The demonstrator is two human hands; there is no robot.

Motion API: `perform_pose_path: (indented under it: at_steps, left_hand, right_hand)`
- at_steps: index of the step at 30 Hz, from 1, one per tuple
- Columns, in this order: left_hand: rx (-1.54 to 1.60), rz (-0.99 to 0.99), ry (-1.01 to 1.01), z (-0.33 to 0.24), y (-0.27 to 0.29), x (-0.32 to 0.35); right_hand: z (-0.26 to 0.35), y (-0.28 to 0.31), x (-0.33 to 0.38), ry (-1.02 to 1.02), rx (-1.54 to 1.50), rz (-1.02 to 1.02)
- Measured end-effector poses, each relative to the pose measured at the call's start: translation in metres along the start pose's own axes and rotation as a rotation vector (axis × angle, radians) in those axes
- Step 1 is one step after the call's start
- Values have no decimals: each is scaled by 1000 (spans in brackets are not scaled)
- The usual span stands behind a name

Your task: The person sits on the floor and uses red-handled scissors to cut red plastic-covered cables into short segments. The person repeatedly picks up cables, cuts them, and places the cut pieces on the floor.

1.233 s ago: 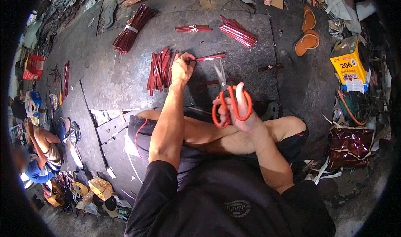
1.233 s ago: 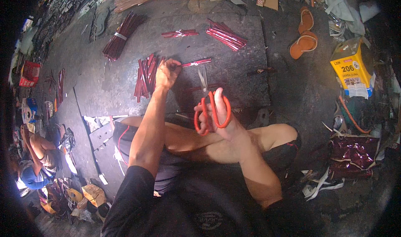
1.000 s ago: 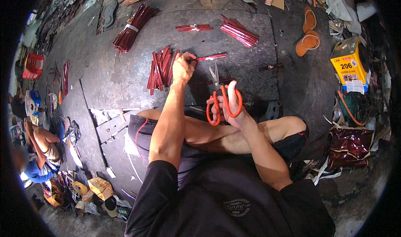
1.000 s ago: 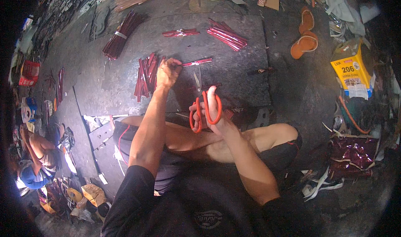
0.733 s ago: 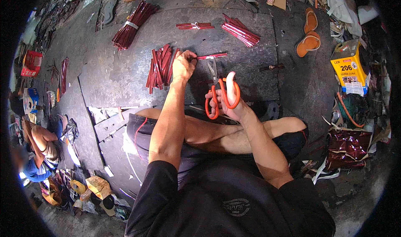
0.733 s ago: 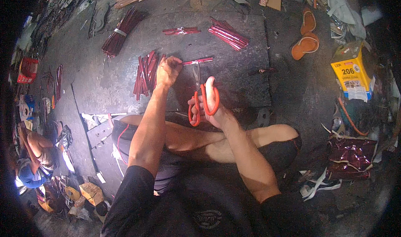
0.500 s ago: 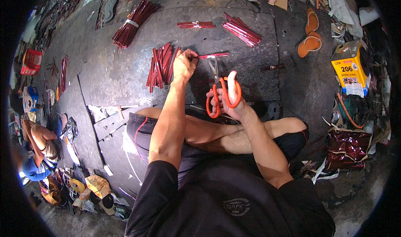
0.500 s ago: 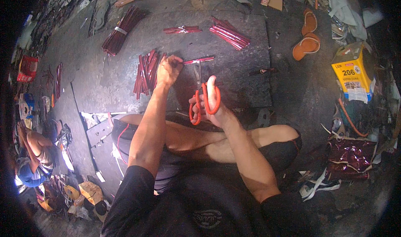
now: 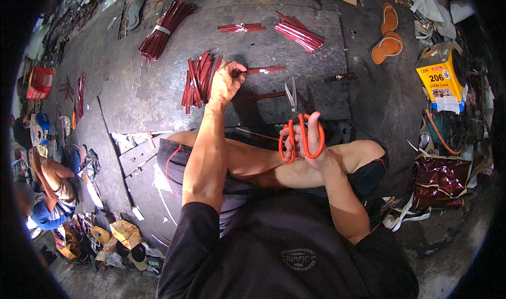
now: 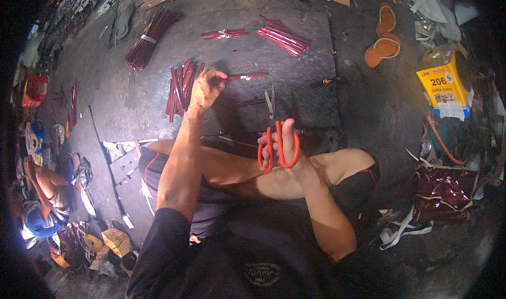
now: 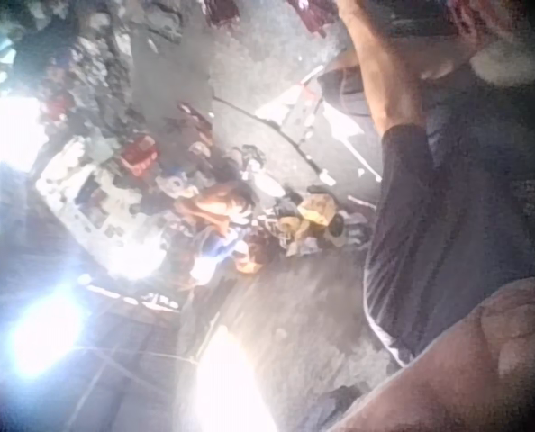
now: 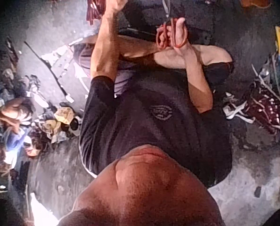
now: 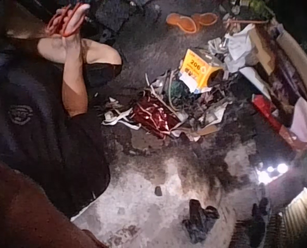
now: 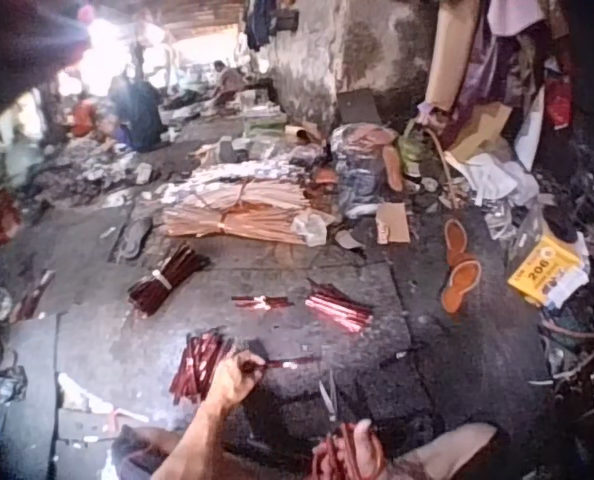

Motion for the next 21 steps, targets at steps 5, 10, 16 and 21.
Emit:
perform_pose_path:
  at_steps: [5, 10, 16, 21]
  left_hand:
    - [75, 147, 62, 8, -1, 15]
    - [63, 47, -9, 3, -4, 22]
    - [73, 3, -22, 8, -7, 24]
    - [123, -32, 32, 7, -9, 27]
  right_hand:
    - [-2, -6, 2, 105, 5, 73]
    - [-8, -17, -7, -30, -57, 138]
    - [-2, -32, -18, -46, -108, 194]
    - [-4, -38, -33, -67, -102, 159]
Point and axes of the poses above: each hand's wrist, its own x-axis away from the middle knuckle, its own y-axis out of the back of the hand, z = x × y, the point moved 3 cm from there along -x, towards the middle knuckle, and after that the axes turned 15 degrees about x, right-handed, at the moved point
